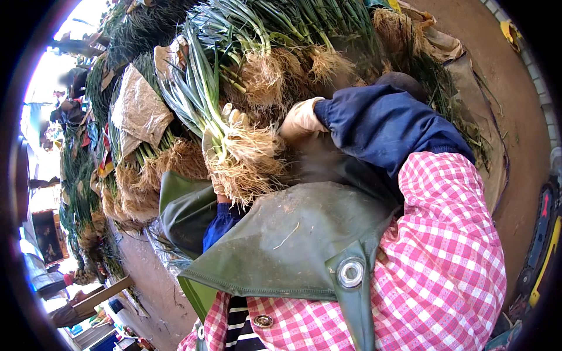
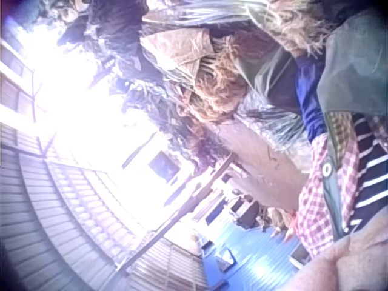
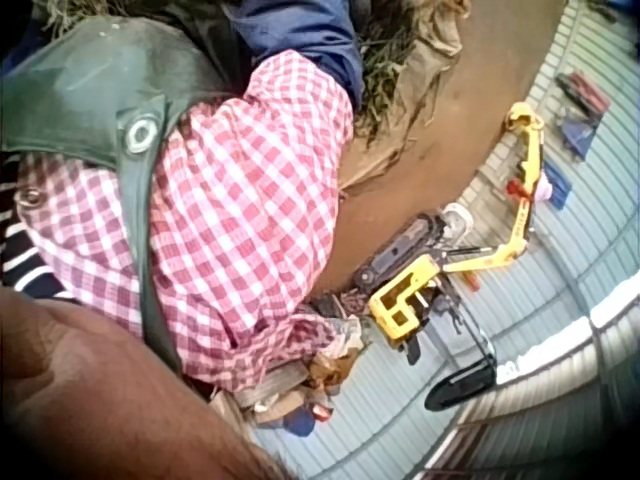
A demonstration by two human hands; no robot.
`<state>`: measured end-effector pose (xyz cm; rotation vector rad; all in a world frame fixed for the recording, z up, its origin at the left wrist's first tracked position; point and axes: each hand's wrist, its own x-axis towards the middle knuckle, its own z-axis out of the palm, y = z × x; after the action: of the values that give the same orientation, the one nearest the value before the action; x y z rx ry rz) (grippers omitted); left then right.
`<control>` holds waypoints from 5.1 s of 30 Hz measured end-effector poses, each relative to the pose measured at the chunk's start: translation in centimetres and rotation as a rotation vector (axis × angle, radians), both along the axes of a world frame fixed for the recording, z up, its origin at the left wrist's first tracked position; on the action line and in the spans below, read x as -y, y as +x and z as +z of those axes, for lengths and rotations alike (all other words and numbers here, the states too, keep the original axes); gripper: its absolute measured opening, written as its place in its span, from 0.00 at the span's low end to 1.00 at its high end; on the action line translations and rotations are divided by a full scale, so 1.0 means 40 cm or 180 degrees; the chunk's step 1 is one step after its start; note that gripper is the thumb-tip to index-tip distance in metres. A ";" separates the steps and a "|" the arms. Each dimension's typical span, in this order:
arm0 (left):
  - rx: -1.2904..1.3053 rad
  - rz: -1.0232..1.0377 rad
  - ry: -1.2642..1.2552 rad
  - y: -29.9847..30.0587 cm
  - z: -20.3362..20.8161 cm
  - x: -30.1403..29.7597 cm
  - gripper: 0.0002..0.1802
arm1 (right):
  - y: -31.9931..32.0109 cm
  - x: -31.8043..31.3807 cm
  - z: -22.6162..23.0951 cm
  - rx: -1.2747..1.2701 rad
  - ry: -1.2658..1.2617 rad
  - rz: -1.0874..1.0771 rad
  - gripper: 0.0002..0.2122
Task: The person sits on the ground and cleans scallions using a small knife to scrape dirt from the roots and peel away outer leaves before placing the cleaned plants in a pile.
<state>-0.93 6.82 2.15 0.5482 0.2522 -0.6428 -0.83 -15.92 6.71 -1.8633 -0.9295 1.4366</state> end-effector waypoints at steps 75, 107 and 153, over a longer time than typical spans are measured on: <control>0.4568 -0.1280 0.4630 -0.077 0.156 0.122 0.23 | 0.199 0.298 0.177 0.0146 0.6495 -0.5848 0.12; 0.4217 -0.0388 0.5129 0.126 0.168 0.012 0.07 | 0.145 0.265 0.223 -0.0816 0.7090 -0.2963 0.16; 0.6525 -0.0279 0.7462 0.337 0.761 -0.029 0.24 | 0.156 0.130 0.004 0.1625 0.1494 -0.1729 0.15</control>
<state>12.56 7.98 32.58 3.0309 -1.2465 0.8047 5.39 -21.12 6.89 -1.9275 -0.8017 0.3831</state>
